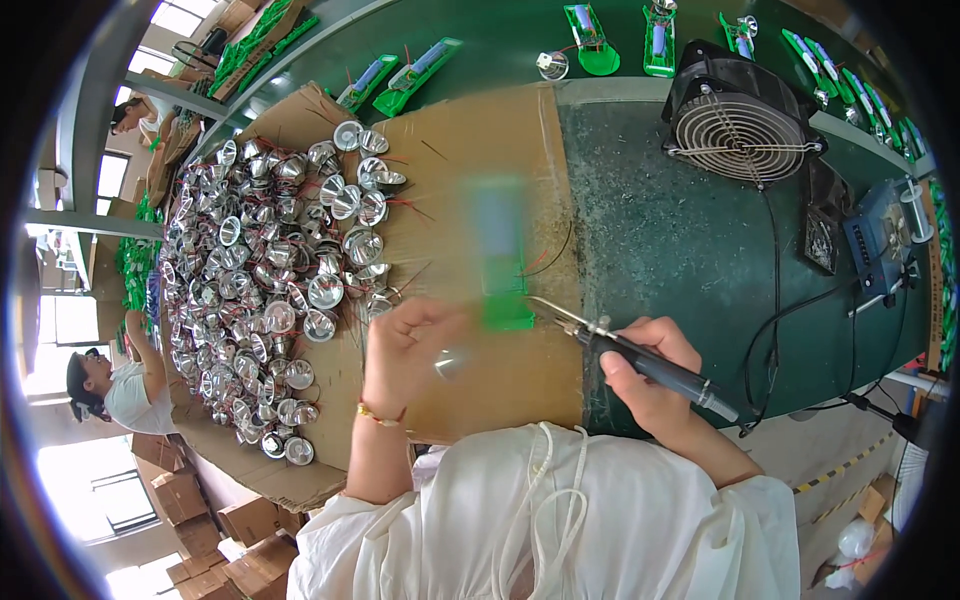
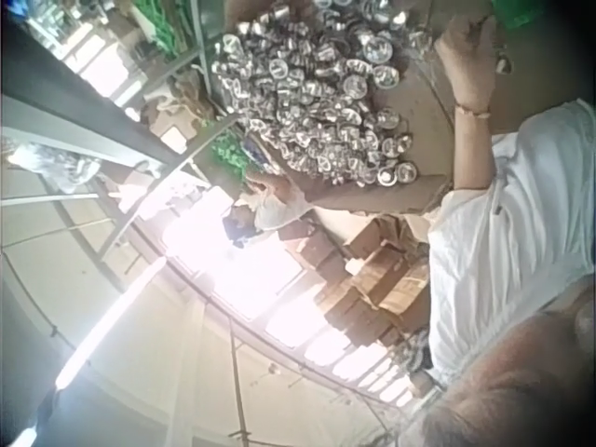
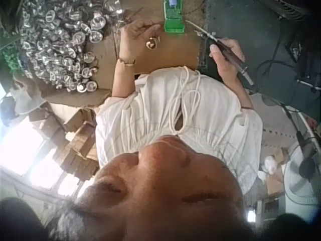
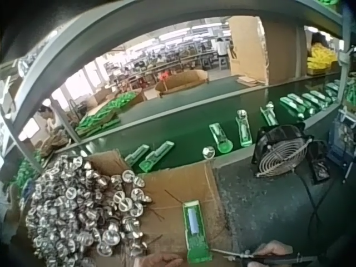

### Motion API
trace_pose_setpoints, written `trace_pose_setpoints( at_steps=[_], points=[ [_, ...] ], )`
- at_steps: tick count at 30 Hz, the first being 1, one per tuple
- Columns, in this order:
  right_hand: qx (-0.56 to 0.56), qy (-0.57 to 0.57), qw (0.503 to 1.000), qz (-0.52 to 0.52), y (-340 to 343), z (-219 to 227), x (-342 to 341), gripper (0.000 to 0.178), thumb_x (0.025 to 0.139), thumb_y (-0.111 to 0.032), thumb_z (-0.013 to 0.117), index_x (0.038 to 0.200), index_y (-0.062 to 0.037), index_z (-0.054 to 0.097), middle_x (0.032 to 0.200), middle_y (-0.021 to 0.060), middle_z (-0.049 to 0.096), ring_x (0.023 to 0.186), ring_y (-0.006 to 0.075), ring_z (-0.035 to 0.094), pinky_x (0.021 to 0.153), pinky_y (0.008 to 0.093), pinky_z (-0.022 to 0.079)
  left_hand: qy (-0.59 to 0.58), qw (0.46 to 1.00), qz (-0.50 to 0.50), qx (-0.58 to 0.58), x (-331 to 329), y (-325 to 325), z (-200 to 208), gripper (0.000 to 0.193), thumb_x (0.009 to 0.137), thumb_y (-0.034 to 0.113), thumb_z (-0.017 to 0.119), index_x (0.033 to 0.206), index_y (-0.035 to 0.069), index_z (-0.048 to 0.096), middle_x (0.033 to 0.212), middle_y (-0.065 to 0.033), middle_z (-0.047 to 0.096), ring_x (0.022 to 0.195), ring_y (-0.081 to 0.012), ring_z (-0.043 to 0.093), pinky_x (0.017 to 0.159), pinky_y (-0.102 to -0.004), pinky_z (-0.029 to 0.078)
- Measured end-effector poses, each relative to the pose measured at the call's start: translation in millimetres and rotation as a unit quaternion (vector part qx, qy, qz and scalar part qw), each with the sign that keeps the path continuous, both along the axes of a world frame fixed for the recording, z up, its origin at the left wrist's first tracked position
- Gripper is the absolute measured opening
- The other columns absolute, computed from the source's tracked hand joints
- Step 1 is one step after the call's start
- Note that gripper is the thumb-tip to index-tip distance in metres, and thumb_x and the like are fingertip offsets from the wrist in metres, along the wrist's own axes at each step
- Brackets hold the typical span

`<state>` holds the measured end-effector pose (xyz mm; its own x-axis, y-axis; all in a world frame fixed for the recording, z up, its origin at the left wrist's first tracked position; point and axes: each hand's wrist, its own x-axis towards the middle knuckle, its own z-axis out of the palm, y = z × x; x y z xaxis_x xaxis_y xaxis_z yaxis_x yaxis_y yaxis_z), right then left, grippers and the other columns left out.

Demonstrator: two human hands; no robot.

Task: The person solders wires onto battery packs using a soldering iron, then assembles the battery packs into plastic housings and lamp reflectors to create lighting fixture components.

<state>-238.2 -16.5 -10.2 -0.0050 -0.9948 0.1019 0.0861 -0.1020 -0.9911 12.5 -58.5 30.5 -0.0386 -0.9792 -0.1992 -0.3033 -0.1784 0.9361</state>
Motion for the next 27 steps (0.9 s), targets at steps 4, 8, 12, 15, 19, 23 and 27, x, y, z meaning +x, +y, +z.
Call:
trace_pose_setpoints(
  at_steps=[4,8,12,15,19,23,27],
  points=[
    [-0.002,-0.017,1.000,0.004,-8.9,0.3,15.4,0.017,0.076,0.000,0.064,0.087,0.0013,0.051,0.076,0.0074,0.055,0.058,0.0068,0.051,0.051,0.0192,0.040,-0.035,0.996,0.059,0.054,-14.0,6.7,-22.6,0.012,0.079,0.011,0.065,0.078,-0.001,0.065,0.068,-0.0053,0.064,0.053,-0.0043,0.052,0.046,-0.0207,0.040],
    [-0.043,0.057,0.997,-0.004,-14.6,-3.1,18.3,0.016,0.076,-0.003,0.064,0.084,0.0017,0.052,0.071,0.0059,0.057,0.059,0.0056,0.052,0.050,0.0196,0.040,-0.082,0.991,0.066,-0.085,-21.6,-1.7,-27.2,0.014,0.077,0.012,0.066,0.073,-0.001,0.064,0.070,-0.0081,0.061,0.054,-0.0111,0.054,0.049,-0.0248,0.041],
    [0.002,0.019,0.999,-0.031,-18.5,-1.4,27.8,0.015,0.076,-0.005,0.065,0.080,0.0014,0.052,0.065,0.0037,0.057,0.055,0.0047,0.051,0.049,0.0198,0.040,-0.156,0.973,0.033,-0.169,-26.4,-6.9,-30.9,0.013,0.075,0.010,0.066,0.068,0.000,0.062,0.071,-0.0081,0.057,0.055,-0.0170,0.054,0.050,-0.0276,0.042],
    [0.024,-0.004,0.999,-0.034,-20.1,0.1,30.8,0.015,0.076,-0.005,0.065,0.079,0.0008,0.052,0.063,0.0025,0.057,0.053,0.0042,0.049,0.048,0.0196,0.039,-0.156,0.974,0.041,-0.156,-29.8,-7.7,-28.2,0.013,0.074,0.008,0.065,0.066,-0.001,0.060,0.070,-0.0084,0.057,0.055,-0.0181,0.054,0.050,-0.0282,0.043],
    [0.015,0.015,0.999,-0.034,-21.8,-4.3,31.2,0.014,0.076,-0.005,0.065,0.078,-0.0001,0.051,0.063,0.0021,0.056,0.053,0.0037,0.049,0.048,0.0192,0.039,-0.150,0.974,0.045,-0.163,-30.4,-9.7,-31.8,0.013,0.074,0.008,0.065,0.066,-0.001,0.060,0.069,-0.0085,0.057,0.055,-0.0182,0.054,0.050,-0.0283,0.043],
    [0.010,0.021,0.999,-0.029,-22.1,-3.6,30.9,0.015,0.076,-0.005,0.065,0.078,-0.0002,0.051,0.063,0.0021,0.056,0.053,0.0036,0.048,0.048,0.0191,0.039,-0.153,0.974,0.044,-0.160,-30.8,-10.7,-31.8,0.013,0.073,0.007,0.065,0.065,-0.002,0.059,0.069,-0.0089,0.056,0.055,-0.0186,0.054,0.050,-0.0285,0.042],
    [0.000,0.035,0.999,-0.025,-21.5,-4.1,29.6,0.015,0.077,-0.006,0.065,0.078,0.0001,0.051,0.062,0.0018,0.055,0.052,0.0042,0.049,0.047,0.0193,0.039,-0.156,0.974,0.043,-0.158,-30.2,-11.3,-32.1,0.014,0.073,0.007,0.065,0.064,-0.002,0.059,0.068,-0.0089,0.056,0.053,-0.0184,0.054,0.049,-0.0285,0.042]
  ],
)
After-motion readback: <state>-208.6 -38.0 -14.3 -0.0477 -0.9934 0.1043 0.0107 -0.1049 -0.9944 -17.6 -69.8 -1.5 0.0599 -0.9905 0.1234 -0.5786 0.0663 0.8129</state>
